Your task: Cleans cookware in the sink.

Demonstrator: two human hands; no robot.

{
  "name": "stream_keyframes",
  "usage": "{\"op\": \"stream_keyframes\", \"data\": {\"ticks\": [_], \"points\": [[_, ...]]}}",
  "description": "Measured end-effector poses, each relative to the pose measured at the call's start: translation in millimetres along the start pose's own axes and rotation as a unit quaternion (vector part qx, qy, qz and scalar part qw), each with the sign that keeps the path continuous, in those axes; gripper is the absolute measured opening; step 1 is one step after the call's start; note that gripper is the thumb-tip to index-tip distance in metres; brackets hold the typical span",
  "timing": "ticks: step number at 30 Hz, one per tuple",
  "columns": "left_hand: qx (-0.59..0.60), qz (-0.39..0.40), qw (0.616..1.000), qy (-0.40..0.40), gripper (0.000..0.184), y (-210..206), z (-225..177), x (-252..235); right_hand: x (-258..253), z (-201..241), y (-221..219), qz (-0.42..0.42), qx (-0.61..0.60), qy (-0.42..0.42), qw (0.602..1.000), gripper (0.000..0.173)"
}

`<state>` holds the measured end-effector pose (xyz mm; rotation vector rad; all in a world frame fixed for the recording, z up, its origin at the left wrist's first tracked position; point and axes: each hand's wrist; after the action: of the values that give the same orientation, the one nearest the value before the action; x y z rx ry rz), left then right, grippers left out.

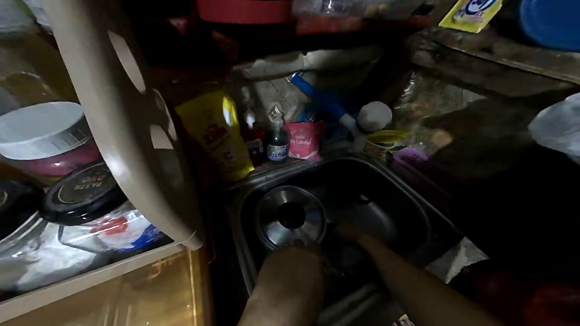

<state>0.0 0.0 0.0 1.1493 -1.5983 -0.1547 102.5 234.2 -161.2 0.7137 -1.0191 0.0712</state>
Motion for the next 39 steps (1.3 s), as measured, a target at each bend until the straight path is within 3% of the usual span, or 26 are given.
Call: {"op": "stream_keyframes", "data": {"ticks": [3, 7, 9, 11, 14, 16, 19, 24, 26, 30, 32, 34, 37, 39], "points": [[-0.002, 0.002, 1.000, -0.006, 0.046, 0, 0, -3, 7, 6, -16, 0.021, -0.039, 0.010, 0.999, 0.046], [-0.005, -0.007, 1.000, -0.027, 0.044, -2, 1, -2, 31, 10, -50, 0.063, 0.107, 0.023, 0.992, 0.041], [-0.012, 0.002, 1.000, -0.024, 0.046, 0, -1, -1, 48, 24, -46, 0.141, 0.139, 0.075, 0.977, 0.032], [-0.009, 0.050, 0.999, -0.002, 0.047, 13, -12, 8, 47, 24, -41, 0.148, 0.142, 0.091, 0.974, 0.031], [-0.002, 0.068, 0.998, 0.011, 0.047, 20, -19, 14, 29, 2, -26, 0.085, 0.045, -0.031, 0.995, 0.041], [-0.006, 0.065, 0.998, 0.010, 0.047, 18, -17, 13, 20, -12, -20, 0.064, 0.047, -0.102, 0.992, 0.045], [-0.011, -0.002, 1.000, -0.023, 0.046, 3, -3, 3, 26, -19, -27, 0.077, 0.081, -0.160, 0.981, 0.048], [-0.012, 0.051, 0.999, -0.002, 0.048, 17, -12, 12, 29, 12, -39, 0.137, 0.086, -0.035, 0.986, 0.039], [-0.006, -0.030, 0.999, -0.013, 0.046, 6, -3, 6, 26, 19, -30, 0.113, 0.038, -0.021, 0.993, 0.037], [0.053, -0.131, 0.990, 0.016, 0.038, 9, -4, 7, 21, 20, 4, -0.008, -0.095, -0.075, 0.993, 0.038], [0.069, -0.195, 0.978, 0.014, 0.034, 6, -3, 6, 23, 21, 7, -0.072, -0.263, -0.011, 0.962, 0.037], [0.084, -0.217, 0.972, 0.007, 0.033, 6, -2, 5, 22, 29, -4, -0.104, -0.467, 0.063, 0.876, 0.045], [0.089, -0.207, 0.974, 0.002, 0.036, 6, -1, 4, 3, 32, -24, -0.091, -0.582, 0.100, 0.801, 0.047], [0.085, -0.207, 0.975, 0.000, 0.036, 5, 0, 3, -8, 34, -29, -0.115, -0.605, 0.084, 0.783, 0.048]]}}
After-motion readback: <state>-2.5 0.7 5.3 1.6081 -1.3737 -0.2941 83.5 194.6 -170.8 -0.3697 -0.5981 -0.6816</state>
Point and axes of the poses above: each hand's wrist, its own x-axis away from the middle knuckle, its own y-axis out of the back of the hand, z = x × y, and after that the axes turned 13 degrees about z, right-handed
